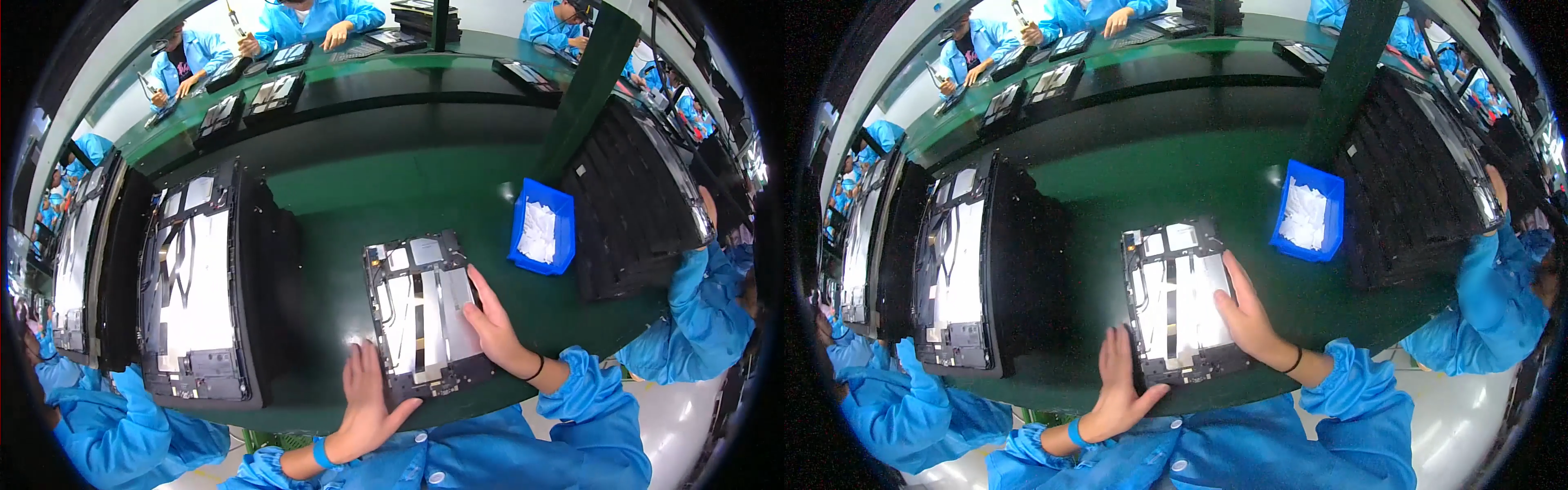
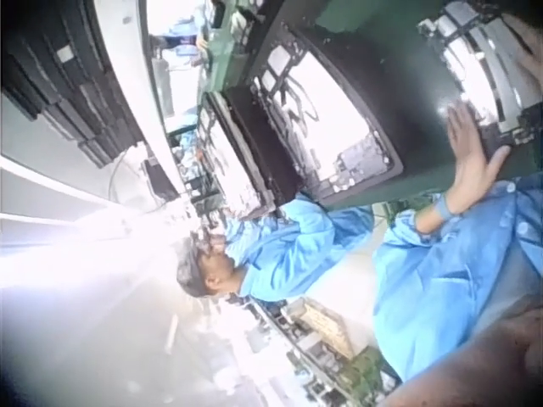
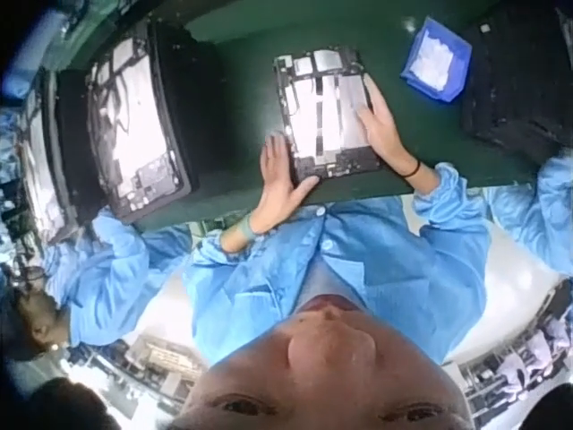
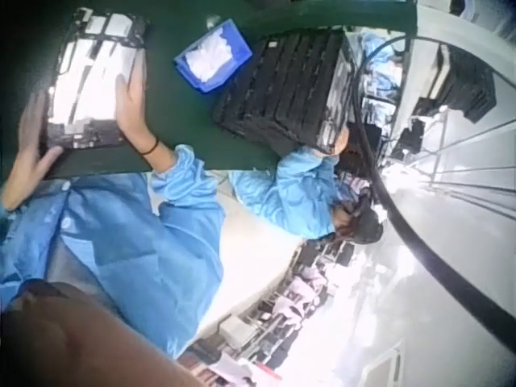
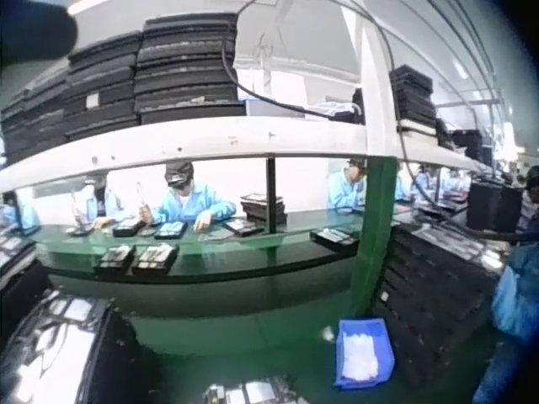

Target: The person attaches ribbon cables and adheres tape strips to tablet frames by hand, then stacks the processed tablet frames on the workbench.

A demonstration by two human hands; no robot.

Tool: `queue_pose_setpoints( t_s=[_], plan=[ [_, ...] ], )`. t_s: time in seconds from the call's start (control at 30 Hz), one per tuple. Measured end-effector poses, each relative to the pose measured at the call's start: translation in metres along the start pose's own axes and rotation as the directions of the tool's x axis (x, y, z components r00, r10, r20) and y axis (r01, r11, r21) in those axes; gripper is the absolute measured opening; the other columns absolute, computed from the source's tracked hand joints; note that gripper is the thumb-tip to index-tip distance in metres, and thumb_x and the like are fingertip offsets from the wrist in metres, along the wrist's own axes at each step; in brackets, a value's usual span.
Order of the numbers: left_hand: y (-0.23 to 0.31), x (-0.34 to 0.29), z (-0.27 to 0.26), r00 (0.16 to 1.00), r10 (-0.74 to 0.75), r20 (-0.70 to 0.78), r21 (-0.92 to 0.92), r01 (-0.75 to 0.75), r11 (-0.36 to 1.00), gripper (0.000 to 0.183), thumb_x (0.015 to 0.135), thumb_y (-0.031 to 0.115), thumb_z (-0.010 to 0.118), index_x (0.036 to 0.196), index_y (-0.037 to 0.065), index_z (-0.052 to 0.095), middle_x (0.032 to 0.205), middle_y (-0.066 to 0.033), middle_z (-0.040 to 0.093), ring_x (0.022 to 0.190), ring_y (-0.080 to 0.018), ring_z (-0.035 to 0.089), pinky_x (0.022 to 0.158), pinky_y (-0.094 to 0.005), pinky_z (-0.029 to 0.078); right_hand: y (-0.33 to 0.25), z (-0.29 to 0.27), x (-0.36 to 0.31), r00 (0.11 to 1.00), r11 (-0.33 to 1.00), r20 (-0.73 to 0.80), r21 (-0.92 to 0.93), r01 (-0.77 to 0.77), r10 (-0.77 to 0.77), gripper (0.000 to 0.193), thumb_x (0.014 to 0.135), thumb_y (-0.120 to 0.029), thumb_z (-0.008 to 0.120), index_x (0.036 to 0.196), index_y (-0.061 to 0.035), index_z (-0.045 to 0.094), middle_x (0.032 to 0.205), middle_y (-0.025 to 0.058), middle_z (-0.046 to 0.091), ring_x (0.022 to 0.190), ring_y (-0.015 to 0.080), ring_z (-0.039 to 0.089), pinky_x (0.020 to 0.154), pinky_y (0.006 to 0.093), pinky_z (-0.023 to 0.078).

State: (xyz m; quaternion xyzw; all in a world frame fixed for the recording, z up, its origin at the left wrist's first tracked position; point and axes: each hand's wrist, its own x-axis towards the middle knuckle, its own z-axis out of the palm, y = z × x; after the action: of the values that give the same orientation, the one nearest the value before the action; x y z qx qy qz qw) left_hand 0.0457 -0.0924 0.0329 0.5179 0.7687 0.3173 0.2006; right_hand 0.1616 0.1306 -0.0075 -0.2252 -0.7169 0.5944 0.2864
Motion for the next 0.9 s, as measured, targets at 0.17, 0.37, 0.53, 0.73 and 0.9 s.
queue_pose_setpoints(
  t_s=[0.17,0.37,0.53,0.73,0.9],
  plan=[
    [-0.002,0.041,-0.008,0.990,0.135,-0.052,0.201,-0.122,0.972,0.068,0.081,0.033,0.068,0.132,-0.003,0.041,0.145,-0.0307,0.025,0.136,-0.0499,0.017,0.109,-0.0573,0.014,-0.052,-0.004,0.006,0.933,0.789,0.046,-0.520,0.328,-0.358,0.029,0.079,-0.006,0.059,0.108,-0.0078,0.064,0.138,0.0161,0.044,0.131,0.0374,0.036,0.107,0.0452,0.025],
    [0.000,0.069,-0.009,0.895,0.326,-0.304,-0.001,-0.342,0.940,0.014,0.070,0.018,0.075,0.084,0.018,0.073,0.105,-0.0001,0.063,0.112,-0.0261,0.049,0.098,-0.0448,0.029,-0.059,-0.007,0.001,0.876,0.745,0.099,-0.487,0.457,-0.472,0.022,0.079,-0.007,0.061,0.100,-0.0101,0.067,0.124,0.0127,0.056,0.119,0.0335,0.047,0.101,0.0436,0.031],
    [-0.023,0.055,-0.009,0.506,0.810,-0.297,0.498,-0.642,0.583,0.029,0.064,0.026,0.078,0.091,0.031,0.073,0.086,0.0119,0.059,0.087,-0.0096,0.051,0.086,-0.0331,0.031,-0.066,0.001,0.003,0.857,0.800,0.432,-0.388,0.457,-0.279,0.019,0.079,-0.011,0.065,0.097,-0.0097,0.069,0.105,0.0059,0.065,0.109,0.0249,0.056,0.097,0.0408,0.034],
    [-0.027,0.057,-0.018,0.393,0.912,-0.115,0.644,-0.669,0.370,0.022,0.073,0.024,0.072,0.095,0.028,0.071,0.089,0.0122,0.061,0.086,-0.0058,0.052,0.086,-0.0298,0.030,-0.068,0.010,0.002,0.802,0.845,0.572,-0.331,0.420,-0.174,0.015,0.077,-0.021,0.073,0.090,-0.0136,0.071,0.094,0.0001,0.068,0.102,0.0167,0.059,0.095,0.0363,0.035],
    [-0.026,0.058,-0.017,0.364,0.926,-0.102,0.561,-0.747,0.356,0.018,0.076,0.017,0.064,0.092,0.017,0.070,0.087,0.0067,0.057,0.080,-0.0067,0.056,0.082,-0.0201,0.038,-0.057,0.012,0.001,0.806,0.854,0.564,-0.315,0.414,-0.183,0.012,0.075,-0.022,0.075,0.084,-0.0138,0.072,0.086,-0.0026,0.068,0.097,0.0150,0.060,0.094,0.0353,0.035]
  ],
)
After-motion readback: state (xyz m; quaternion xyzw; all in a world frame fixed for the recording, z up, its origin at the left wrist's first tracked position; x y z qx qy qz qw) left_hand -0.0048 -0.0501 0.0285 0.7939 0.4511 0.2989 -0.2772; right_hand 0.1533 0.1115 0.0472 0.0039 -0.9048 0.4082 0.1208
